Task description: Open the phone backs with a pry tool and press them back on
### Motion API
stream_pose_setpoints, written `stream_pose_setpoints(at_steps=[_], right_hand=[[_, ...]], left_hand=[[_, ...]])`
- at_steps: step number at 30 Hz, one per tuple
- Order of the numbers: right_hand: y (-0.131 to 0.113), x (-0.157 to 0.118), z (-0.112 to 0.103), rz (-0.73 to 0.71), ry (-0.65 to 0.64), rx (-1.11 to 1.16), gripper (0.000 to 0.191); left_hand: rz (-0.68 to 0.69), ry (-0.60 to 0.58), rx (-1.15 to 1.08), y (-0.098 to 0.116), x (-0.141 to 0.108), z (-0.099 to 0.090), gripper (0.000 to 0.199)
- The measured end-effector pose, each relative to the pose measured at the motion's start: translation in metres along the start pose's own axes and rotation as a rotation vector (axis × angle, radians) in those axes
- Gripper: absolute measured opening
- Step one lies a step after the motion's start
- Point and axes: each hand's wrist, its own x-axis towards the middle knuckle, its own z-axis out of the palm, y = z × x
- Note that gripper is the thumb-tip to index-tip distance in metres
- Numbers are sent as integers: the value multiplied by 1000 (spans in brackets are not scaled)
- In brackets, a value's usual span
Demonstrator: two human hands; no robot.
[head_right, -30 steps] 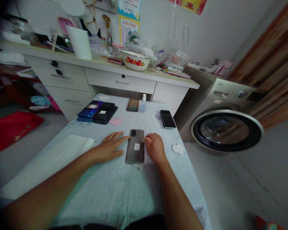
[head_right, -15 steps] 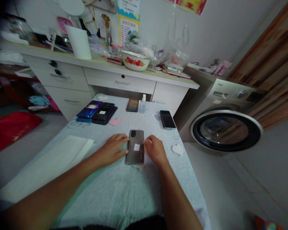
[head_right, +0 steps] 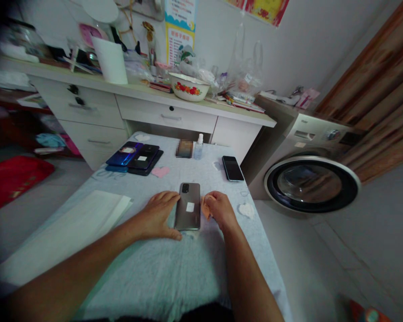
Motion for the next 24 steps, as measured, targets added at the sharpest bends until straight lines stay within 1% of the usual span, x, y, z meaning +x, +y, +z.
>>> stream_pose_setpoints(at_steps=[6, 9, 13, 18, 21, 24], right_hand=[[-7, -2, -2, 85, -68, 276, 21], [-9, -3, -3, 95, -96, 345, 21], [-7, -3, -3, 75, -116, 369, 21], [-10, -5, -1, 60, -119, 387, 21], [-12, -8, 1, 44, -127, 380, 23], [-13, -9, 4, 22, -148, 341, 29]], left_hand=[[-16, 20, 12, 1, 1, 2, 94], [-19, 25, 35, 1, 0, 3, 92], [-11, 64, 83, 2, 0, 4, 92], [6, 93, 133, 6, -2, 2, 84], [14, 98, 127, 8, -3, -1, 75], [22, 102, 119, 12, -4, -5, 60]])
